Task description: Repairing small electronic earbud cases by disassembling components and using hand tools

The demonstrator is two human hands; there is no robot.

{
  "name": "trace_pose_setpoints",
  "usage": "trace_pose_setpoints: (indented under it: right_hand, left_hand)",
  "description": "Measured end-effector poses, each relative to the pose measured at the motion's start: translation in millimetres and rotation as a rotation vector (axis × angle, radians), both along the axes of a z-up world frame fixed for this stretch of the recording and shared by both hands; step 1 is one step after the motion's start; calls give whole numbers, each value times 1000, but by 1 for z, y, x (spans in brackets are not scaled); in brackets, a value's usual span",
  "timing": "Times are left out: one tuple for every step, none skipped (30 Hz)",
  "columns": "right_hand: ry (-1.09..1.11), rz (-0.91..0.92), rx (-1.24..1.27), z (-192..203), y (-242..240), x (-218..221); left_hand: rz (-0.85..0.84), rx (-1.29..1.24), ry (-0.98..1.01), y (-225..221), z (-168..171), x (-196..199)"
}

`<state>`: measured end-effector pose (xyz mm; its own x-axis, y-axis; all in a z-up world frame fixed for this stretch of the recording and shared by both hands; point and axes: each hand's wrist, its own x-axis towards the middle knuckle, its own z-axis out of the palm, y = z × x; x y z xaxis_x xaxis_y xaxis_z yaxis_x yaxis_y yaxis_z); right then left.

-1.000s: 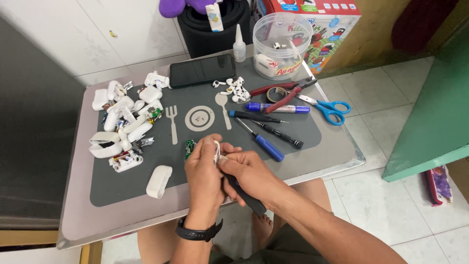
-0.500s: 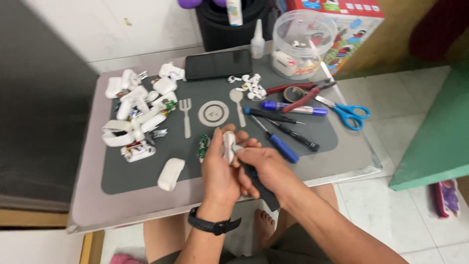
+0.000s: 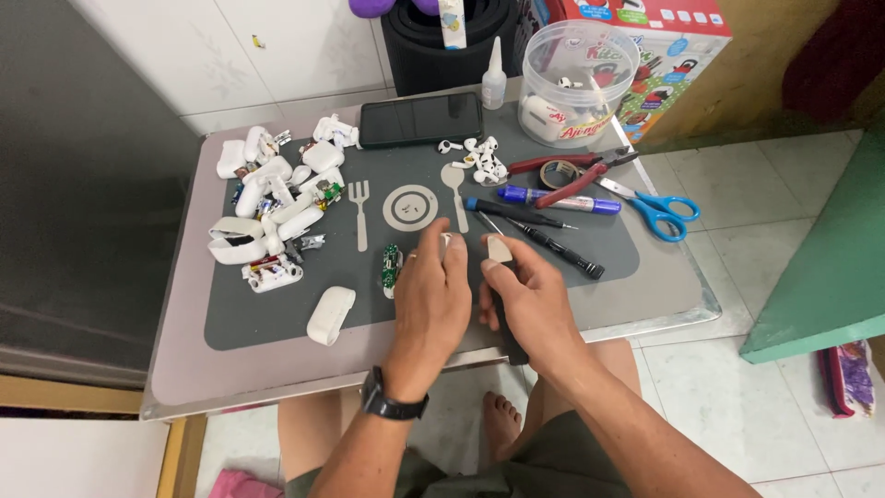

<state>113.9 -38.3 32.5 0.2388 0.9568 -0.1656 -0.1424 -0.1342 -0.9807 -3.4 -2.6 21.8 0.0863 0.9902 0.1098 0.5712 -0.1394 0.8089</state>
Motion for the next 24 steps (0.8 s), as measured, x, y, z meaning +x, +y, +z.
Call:
trace_pose_setpoints:
  right_hand:
    - [3,0,0,-1,-1,0]
    - [-14,-7,18,-2,-2,-1]
    - [-32,-15,36,-3,-4,-1]
    - [-29,-15,36,-3,-3,0]
    - [-58,-16,35,-3,-4,0]
    - [-87,-18,33,-4,-4,0]
    - [-85,-18,34,0,-3,-2]
    - [-139,-14,-3,3,-3,-3]
    - [-194,-13,-41,6,-3,-3]
    - [-193,-16,-41,1,1,-3]
    - [-177,-23,-36,-5,5,-2]
    - [-162,-30,-30,-11,9,-1]
    - [-162,-34,-30,-10,10,-1]
    - [-140,-47,-21,-9,11,0]
    - [-117,-56,-13,-9,12,-1]
    - [-117,-56,-14,-11,11,0]
    - [-119,-69,-11,-13,11,0]
    - [-122,-81,-8,-16,11,1]
    - [-122,-76,-10,-16,11,1]
    - [-123,-91,-14,-17,11,0]
    - [-124,-104,-19,-17,10,0]
    - [-123,-98,-20,-18,10,-2]
    - [-106,-130,-19,-19,11,-3]
    - [-88,-162,-18,-20,11,-3]
  left_hand:
    - [0,0,3,4,-4,-3]
    - [5,-1,27,8,-7,-5]
    - [10,-2,50,13,-10,-8]
    - [10,-2,53,11,-9,-8]
    - [4,4,-4,10,-7,-9]
    - [-1,10,-60,8,-6,-10]
    - [-1,11,-58,2,0,-8]
    - [6,-30,-138,-3,6,-6]
    - [10,-73,-220,-8,12,-3]
    - [7,-73,-219,-4,4,-4]
    - [1,-12,-237,1,-4,-4]
    - [-5,49,-255,5,-12,-4]
    - [-9,49,-256,5,-10,-3]
    - [-20,62,-266,4,-7,-2]
    - [-27,75,-275,3,-5,-3]
    - [-27,74,-275,4,-6,-6]
    - [-30,93,-285,6,-8,-10]
    - [-33,113,-295,7,-10,-14]
    - [-28,111,-294,10,-14,-19]
    - [-40,106,-256,12,-18,-24]
    - [-51,102,-217,14,-23,-29]
    - [-45,101,-216,10,-19,-33]
    - [-93,165,-161,7,-15,-37]
    - [-140,229,-105,3,-12,-41]
